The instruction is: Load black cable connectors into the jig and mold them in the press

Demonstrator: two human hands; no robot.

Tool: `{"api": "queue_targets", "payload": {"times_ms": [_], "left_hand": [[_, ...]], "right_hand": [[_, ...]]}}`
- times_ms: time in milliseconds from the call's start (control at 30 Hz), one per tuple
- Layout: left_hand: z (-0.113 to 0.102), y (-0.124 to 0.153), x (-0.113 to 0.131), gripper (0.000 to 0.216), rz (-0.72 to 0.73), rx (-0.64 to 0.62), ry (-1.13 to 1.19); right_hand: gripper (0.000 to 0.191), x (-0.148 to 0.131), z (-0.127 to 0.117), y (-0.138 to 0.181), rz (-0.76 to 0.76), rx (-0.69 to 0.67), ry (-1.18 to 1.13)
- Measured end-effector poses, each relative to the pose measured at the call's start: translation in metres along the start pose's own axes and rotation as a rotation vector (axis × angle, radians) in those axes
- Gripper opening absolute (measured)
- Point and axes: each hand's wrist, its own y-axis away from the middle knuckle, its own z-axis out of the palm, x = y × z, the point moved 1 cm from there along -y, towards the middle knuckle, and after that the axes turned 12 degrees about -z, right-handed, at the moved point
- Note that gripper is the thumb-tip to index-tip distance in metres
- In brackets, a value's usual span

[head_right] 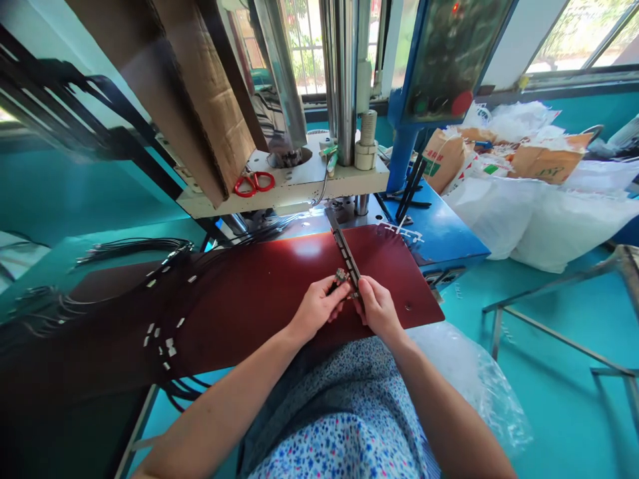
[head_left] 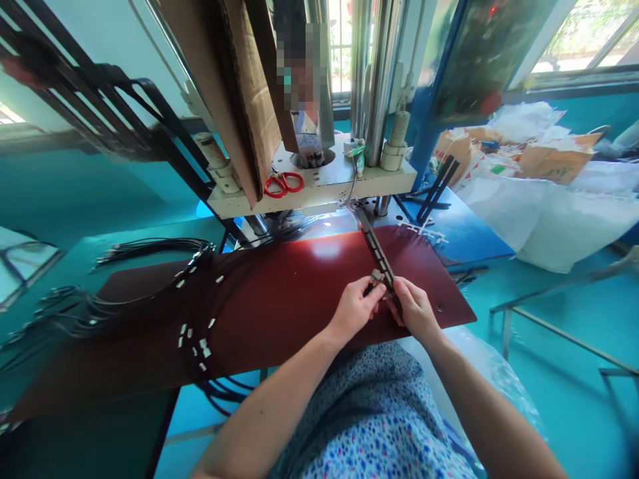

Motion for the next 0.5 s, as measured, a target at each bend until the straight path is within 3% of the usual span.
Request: {"api": "queue_targets", "payload": {"times_ms": [100,233,367,500], "left_hand": [[-0.0057,-0.003,0.0023,0.03,-0.002,0.032,0.077],[-0.0065,-0.0038,0.0058,0.023,0.055,0.02,0.015],[-0.0044,-0.004,0.0078,0.025,0.049,0.003,-0.079],[-0.0044,-0.0056,0.0084,0.025,-0.004,-0.03,-0.019]], "right_hand": [[0.037,-0.0014,-0.0013,0.0015,0.03,0.05,-0.035],[0.046,-0.0004,-0.0012,0.0025,0.064,0.087,-0.092],[0.055,0.0008,-0.0019,0.0017,0.083,0.078,-0.137],[0.057,0.0028,-0.0037,0.0006,0.087,0.052,-0.124]]}}
